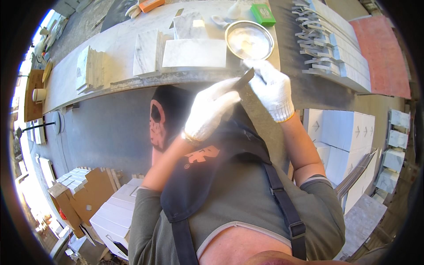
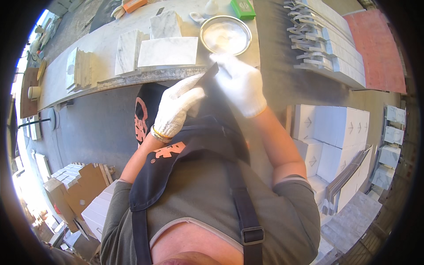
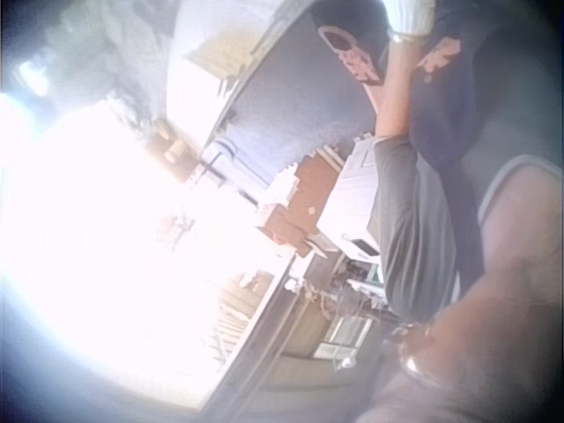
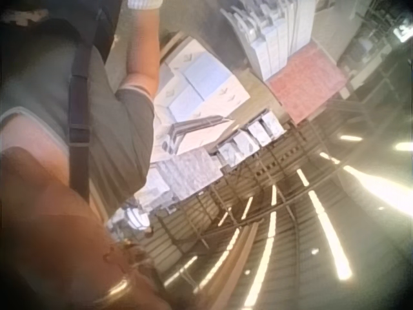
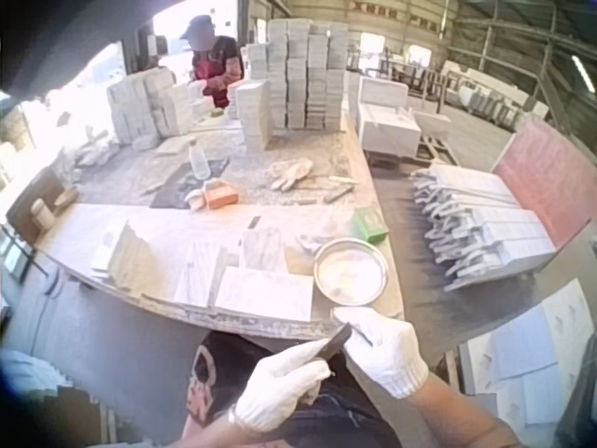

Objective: The person applies a white paste to rectangular tiles using a small metal spatula and a green sponge. They spread the paste on the tile surface, wipe edges, and stack the treated tiles on the table.

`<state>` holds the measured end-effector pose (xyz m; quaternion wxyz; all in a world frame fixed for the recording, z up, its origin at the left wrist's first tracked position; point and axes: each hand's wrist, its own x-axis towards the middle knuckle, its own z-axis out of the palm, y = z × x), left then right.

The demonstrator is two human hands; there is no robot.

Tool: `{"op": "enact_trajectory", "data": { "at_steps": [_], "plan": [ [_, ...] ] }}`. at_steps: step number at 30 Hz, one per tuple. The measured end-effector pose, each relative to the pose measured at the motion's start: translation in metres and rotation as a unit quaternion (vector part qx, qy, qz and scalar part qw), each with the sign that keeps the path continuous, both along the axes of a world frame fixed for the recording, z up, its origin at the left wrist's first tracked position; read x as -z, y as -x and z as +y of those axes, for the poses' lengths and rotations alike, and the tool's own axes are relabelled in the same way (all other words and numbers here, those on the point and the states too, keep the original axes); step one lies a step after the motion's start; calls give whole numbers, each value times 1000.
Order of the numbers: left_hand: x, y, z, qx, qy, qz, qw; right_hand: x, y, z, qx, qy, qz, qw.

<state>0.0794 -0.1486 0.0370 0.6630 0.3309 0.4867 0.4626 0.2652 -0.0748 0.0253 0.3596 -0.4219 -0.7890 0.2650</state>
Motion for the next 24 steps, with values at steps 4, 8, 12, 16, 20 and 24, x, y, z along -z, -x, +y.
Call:
{"op": "enact_trajectory", "data": {
  "at_steps": [4,8,12,16,20,24],
  "plan": [
    [-7,1,3,-10,-13,-17,1000,10,0,-2,2,24,-92,995],
    [-4,4,6,-45,-25,13,999,1,-4,-1,94,109,75,987],
    [3,1,7,-37,-17,19,999,-16,-8,2,92,61,94,989],
    [6,-2,5,-33,-28,0,999,-14,4,-1,41,-28,59,997],
    [7,1,0,-38,8,-4,999,-6,11,-2,-36,-114,16,993],
    [9,-1,-1,-42,9,-20,999,-7,10,1,35,-33,38,998]
  ]
}}
